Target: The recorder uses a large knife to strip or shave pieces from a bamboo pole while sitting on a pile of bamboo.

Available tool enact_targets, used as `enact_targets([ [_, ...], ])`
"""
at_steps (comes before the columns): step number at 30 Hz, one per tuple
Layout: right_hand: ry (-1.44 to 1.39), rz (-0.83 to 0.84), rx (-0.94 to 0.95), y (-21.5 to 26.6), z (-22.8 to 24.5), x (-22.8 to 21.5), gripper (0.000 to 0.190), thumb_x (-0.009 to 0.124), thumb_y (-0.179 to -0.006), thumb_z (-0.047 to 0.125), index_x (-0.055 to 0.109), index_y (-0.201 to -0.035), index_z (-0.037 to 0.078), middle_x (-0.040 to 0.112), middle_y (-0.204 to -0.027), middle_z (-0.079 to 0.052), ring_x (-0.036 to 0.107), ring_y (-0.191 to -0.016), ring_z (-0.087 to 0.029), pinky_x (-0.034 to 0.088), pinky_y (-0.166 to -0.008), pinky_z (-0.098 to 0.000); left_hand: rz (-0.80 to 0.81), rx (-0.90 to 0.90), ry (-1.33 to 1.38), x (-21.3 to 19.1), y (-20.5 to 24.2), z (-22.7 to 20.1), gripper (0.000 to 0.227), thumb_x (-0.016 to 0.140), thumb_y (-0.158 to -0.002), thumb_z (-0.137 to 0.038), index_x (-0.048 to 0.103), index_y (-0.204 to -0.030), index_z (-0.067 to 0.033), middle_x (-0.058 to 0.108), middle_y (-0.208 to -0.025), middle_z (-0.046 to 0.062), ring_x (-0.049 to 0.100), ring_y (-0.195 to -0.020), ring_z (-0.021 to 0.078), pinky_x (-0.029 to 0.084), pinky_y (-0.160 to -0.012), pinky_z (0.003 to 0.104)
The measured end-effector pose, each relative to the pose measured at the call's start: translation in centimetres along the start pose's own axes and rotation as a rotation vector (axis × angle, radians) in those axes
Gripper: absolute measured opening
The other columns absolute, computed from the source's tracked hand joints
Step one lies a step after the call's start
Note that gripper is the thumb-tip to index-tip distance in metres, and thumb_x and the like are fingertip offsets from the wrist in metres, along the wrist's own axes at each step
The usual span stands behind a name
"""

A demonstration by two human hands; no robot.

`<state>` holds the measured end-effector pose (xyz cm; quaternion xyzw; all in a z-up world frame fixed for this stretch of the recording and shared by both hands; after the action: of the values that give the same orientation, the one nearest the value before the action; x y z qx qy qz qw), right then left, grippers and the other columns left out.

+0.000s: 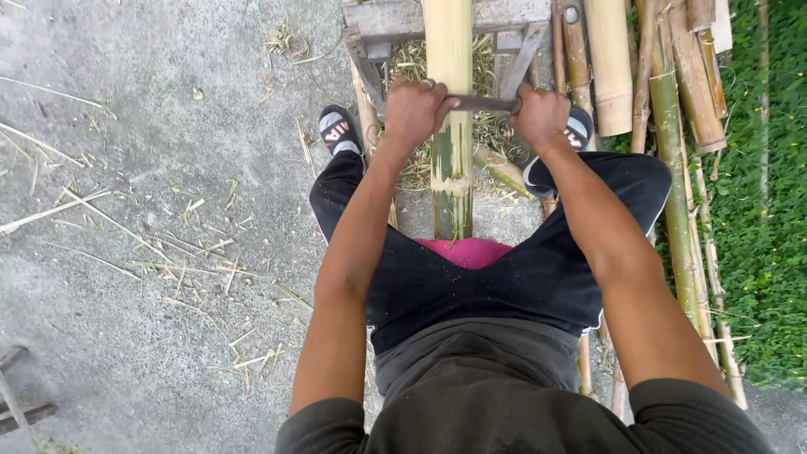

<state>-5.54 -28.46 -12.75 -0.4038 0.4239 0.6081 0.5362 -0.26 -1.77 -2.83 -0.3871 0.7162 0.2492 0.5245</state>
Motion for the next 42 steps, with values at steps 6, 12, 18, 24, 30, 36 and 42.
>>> enact_targets([
  [6, -0.044, -0.116, -0.012, 1.3, -0.4, 1.7, 0.023, 0.083, -0.068, 0.018, 0.072, -0.086, 0.009, 0.073, -0.077, -0.017, 0.071, -0.067, -0.035, 0.056, -0.064, -0.0483, -0.085, 0.061, -0.08, 0.2, 0.6, -0.7, 0.038, 0.064, -0.097, -0.046, 0.07, -0.079, -0.0124, 0.07, -0.068, 0.006, 0.067, -0.064, 0.0235, 0.049, -0.075, 0.042],
  [12, -0.025, -0.123, -0.052, 2.0, -0.7, 2.3, 0.023, 0.084, -0.069, 0.018, 0.072, -0.086, 0.008, 0.073, -0.077, -0.015, 0.071, -0.066, -0.034, 0.056, -0.062, -0.0465, -0.057, 0.036, -0.04, -0.3, 1.2, -1.5, 0.037, 0.068, -0.096, -0.044, 0.07, -0.08, -0.0104, 0.071, -0.071, 0.008, 0.069, -0.07, 0.0261, 0.048, -0.075, 0.041],
  [18, -0.048, -0.048, -0.054, 4.2, -0.7, 2.9, 0.015, 0.078, -0.076, 0.014, 0.07, -0.086, 0.006, 0.071, -0.073, -0.014, 0.07, -0.06, -0.029, 0.056, -0.059, -0.0435, -0.031, 0.037, -0.039, -0.6, 2.3, -2.5, 0.038, 0.067, -0.094, -0.045, 0.069, -0.079, -0.0103, 0.07, -0.071, 0.008, 0.069, -0.07, 0.0262, 0.048, -0.074, 0.041],
  [24, -0.06, 0.055, -0.068, 9.8, 0.8, 0.5, 0.008, 0.075, -0.081, 0.017, 0.073, -0.085, 0.011, 0.07, -0.071, -0.015, 0.069, -0.063, -0.035, 0.055, -0.06, -0.0476, 0.058, -0.075, 0.041, -0.4, 8.7, -6.0, 0.039, 0.061, -0.101, -0.044, 0.067, -0.084, -0.0095, 0.066, -0.068, 0.007, 0.065, -0.061, 0.0252, 0.049, -0.066, 0.042],
  [30, -0.011, 0.117, -0.085, 3.8, 0.3, 0.3, 0.013, 0.076, -0.077, 0.018, 0.075, -0.089, 0.012, 0.073, -0.081, -0.017, 0.072, -0.072, -0.036, 0.057, -0.066, -0.048, 0.024, -0.076, 0.081, 0.3, 4.5, -3.1, 0.037, 0.064, -0.099, -0.042, 0.07, -0.08, -0.0108, 0.065, -0.063, 0.006, 0.061, -0.052, 0.0239, 0.047, -0.063, 0.044],
  [36, -0.032, -0.033, 0.027, 0.1, -1.0, 1.8, 0.021, 0.078, -0.073, 0.016, 0.075, -0.094, 0.011, 0.074, -0.087, -0.017, 0.072, -0.078, -0.037, 0.057, -0.073, -0.0488, -0.009, -0.019, -0.048, 0.4, -1.2, -0.7, 0.041, 0.065, -0.096, -0.047, 0.071, -0.077, -0.0114, 0.066, -0.062, 0.006, 0.062, -0.052, 0.0233, 0.048, -0.07, 0.044],
  [42, -0.128, -0.086, -0.021, 6.0, -0.6, 4.2, 0.018, 0.077, -0.075, 0.014, 0.074, -0.093, 0.009, 0.074, -0.086, -0.017, 0.072, -0.077, -0.036, 0.057, -0.07, -0.047, -0.003, 0.018, -0.059, 1.3, 4.5, -3.7, 0.039, 0.063, -0.099, -0.045, 0.07, -0.082, -0.0111, 0.068, -0.067, 0.007, 0.068, -0.066, 0.0244, 0.049, -0.075, 0.041],
])
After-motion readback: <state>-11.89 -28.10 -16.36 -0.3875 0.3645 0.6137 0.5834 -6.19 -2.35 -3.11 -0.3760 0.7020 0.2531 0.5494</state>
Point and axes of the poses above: each hand's wrist, its own y-axis away from the middle knuckle, its own x-axis out of the palm, z = x × y, the point moved 1 cm from there along -y, towards the middle knuckle
